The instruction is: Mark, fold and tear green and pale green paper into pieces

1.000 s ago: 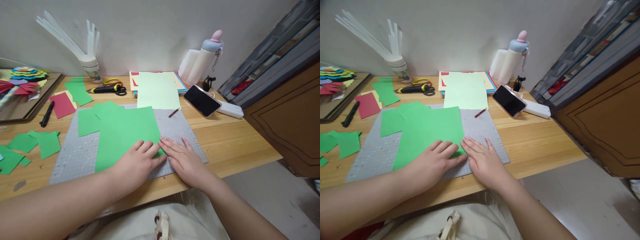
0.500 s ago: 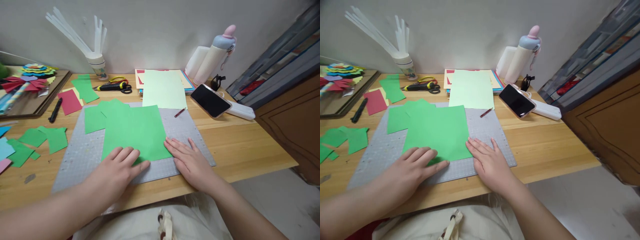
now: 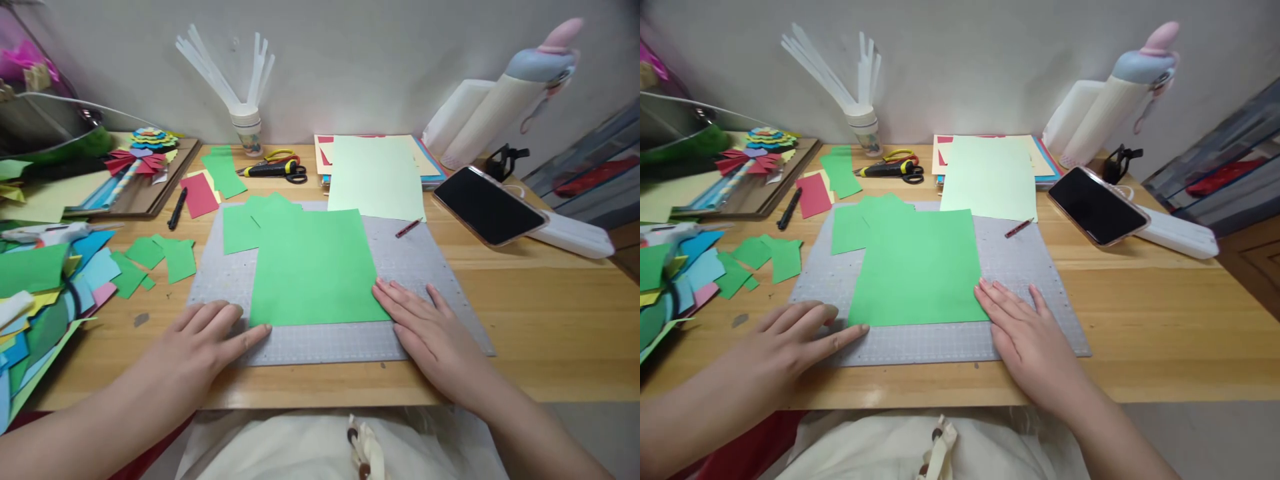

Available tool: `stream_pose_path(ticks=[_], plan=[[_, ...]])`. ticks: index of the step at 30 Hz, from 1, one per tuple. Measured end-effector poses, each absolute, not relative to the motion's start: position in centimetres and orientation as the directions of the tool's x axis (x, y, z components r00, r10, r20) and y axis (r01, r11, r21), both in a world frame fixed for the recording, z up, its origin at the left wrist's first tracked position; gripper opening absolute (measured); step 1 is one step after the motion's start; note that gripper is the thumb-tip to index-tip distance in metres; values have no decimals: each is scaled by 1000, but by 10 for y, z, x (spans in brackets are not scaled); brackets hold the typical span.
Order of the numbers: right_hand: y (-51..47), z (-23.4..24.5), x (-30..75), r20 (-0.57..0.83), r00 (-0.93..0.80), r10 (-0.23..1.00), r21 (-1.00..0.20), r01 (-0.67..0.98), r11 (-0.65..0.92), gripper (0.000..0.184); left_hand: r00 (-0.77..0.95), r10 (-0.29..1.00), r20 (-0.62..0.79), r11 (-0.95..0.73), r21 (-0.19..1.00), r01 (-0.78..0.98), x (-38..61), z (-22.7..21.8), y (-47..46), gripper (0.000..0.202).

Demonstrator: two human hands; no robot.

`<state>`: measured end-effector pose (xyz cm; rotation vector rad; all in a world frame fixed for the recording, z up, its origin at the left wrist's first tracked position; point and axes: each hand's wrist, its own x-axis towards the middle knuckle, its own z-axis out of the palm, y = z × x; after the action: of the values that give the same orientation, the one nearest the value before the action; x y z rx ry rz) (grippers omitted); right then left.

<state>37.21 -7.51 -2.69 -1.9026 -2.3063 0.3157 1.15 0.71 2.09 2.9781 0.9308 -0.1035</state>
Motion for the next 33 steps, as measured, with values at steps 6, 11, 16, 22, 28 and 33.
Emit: stream_pose_path(ticks=[6,11,16,22,28,33], plan=[[-76,-29,374,-41,-198,979,-233,955,183,51,776,622,-98,-783,-67,619,-15,22,3,77],[-75,-30,373,-33,-196,980,-225,957,184,53,752,648,-121,-760,-39,649,-21,28,3,75],[-75,-30,371,-18,-202,979,-204,959,194,52,740,673,10,-740,35,672,-3,28,1,42],[-63,-15,362,25,-228,973,-196,954,228,43,666,736,125,-677,147,721,42,14,11,32],[-31,-5,347,34,-269,963,-249,930,269,51,570,817,93,-577,117,808,60,8,47,66],[-4,-4,344,19,-233,972,-273,934,229,82,545,827,-133,-501,265,824,65,10,71,62]])
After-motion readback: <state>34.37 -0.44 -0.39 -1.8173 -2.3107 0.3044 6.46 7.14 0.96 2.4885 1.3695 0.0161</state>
